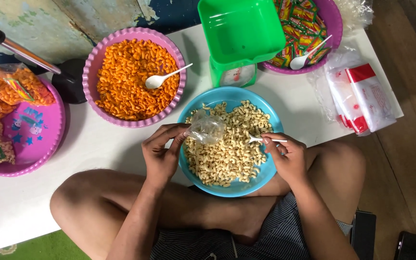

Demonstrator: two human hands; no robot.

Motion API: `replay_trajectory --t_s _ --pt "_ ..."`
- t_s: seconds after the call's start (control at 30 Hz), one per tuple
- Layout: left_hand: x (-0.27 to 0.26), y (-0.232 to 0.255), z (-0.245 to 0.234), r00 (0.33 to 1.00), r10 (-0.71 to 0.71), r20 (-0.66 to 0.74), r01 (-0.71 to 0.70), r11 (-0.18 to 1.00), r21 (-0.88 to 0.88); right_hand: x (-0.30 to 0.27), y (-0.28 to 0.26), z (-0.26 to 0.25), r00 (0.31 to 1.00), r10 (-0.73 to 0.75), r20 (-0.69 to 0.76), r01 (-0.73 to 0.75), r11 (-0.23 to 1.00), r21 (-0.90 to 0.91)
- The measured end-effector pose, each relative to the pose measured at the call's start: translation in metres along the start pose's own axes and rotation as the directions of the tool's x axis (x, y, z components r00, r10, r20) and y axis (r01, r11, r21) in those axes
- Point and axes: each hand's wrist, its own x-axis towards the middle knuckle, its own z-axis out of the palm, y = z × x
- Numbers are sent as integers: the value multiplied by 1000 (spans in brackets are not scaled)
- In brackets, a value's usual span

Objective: The person is manually packaging small puffed snacks into plastic bags using a spoon.

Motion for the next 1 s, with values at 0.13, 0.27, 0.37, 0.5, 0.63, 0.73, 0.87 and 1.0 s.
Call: replay_trajectory --t_s 0.13,0.27,0.37,0.5,0.63,0.73,0.87,1.0 --pt "-1 0 3 1000 -2 13 3 1000 -14 -1 1 -1 999 46 -1 -46 999 23" --pt "-1 0 5 1000 -10 24 11 999 -41 1 -2 -3 996 83 -13 -82 996 45" --pt "-2 -1 4 1000 -12 17 13 999 -51 1 -1 -2 996 87 -19 -86 994 68" --pt "-2 1 3 1000 -14 16 15 999 -43 0 0 -2 994 108 -32 -103 987 121" --pt "-2 1 3 1000 -18 13 19 999 -35 1 1 -3 991 132 -31 -125 976 179" --pt "-1 4 4 1000 -23 11 23 999 -37 0 2 -3 991 129 -36 -119 971 208" --pt "-1 5 4 1000 -26 5 26 999 -39 -1 0 -3 992 119 -34 -108 967 231" --pt "-1 3 4 1000 -26 2 26 999 -29 -2 4 -4 994 101 -47 -85 963 254"
